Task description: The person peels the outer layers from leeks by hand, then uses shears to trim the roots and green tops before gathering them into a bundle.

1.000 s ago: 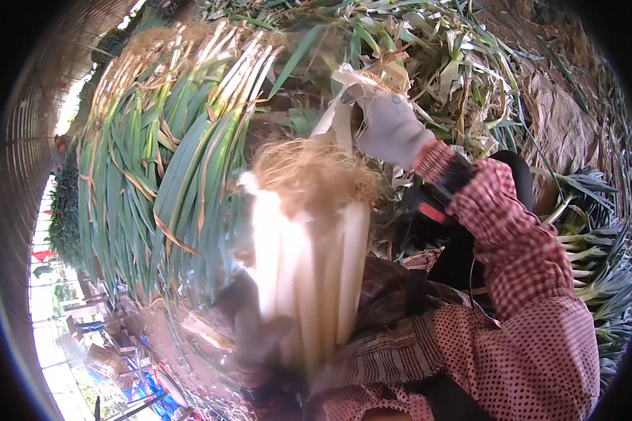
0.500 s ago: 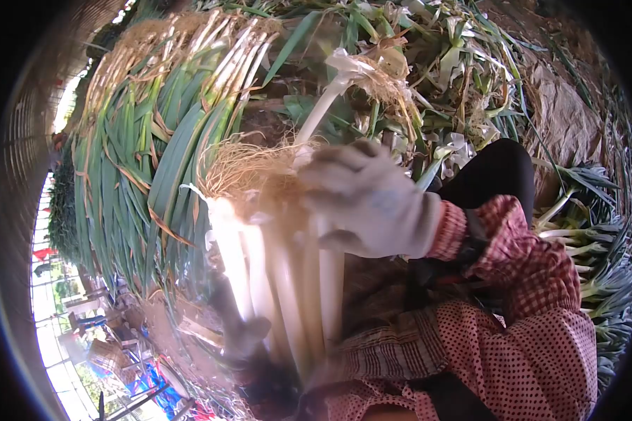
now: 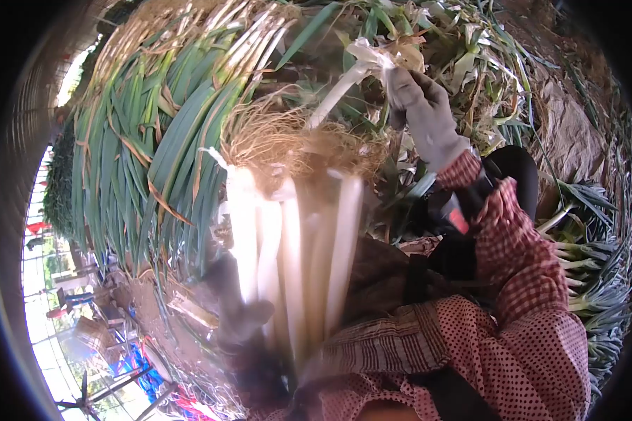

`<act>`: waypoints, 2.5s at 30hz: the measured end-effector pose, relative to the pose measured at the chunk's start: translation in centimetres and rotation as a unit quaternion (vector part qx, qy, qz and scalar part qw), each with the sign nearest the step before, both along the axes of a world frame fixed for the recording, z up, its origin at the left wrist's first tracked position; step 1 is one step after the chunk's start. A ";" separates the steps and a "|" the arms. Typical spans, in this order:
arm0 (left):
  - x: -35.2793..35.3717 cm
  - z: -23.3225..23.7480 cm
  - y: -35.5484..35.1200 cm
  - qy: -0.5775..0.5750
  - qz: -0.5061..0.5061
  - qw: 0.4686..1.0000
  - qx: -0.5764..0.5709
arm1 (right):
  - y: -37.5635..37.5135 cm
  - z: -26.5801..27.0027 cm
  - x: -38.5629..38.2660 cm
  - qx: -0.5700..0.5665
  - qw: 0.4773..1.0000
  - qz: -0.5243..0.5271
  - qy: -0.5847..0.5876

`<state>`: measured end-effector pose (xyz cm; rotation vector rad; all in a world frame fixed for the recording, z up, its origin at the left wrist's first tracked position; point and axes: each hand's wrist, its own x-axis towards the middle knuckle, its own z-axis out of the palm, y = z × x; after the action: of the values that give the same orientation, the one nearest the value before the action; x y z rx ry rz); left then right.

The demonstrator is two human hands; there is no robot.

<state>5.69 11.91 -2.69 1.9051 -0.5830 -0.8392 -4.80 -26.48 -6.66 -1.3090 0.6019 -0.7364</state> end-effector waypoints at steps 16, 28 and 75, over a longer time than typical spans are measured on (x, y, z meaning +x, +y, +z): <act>0.1 0.5 -2.1 0.091 -0.079 0.992 -0.040 | 7.2 1.2 -2.4 -0.450 0.656 0.531 0.291; -0.7 1.1 -3.7 -0.048 -0.020 0.998 0.044 | -4.1 -3.8 -7.2 -0.131 0.965 0.033 0.226; -0.6 -0.2 -2.1 -0.044 0.007 0.999 -0.006 | 2.0 -10.4 7.7 -0.384 0.761 0.282 0.440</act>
<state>5.10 9.82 -2.87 1.9404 -0.6255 -0.7427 2.88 -24.50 -17.08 -2.5045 0.5833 0.2641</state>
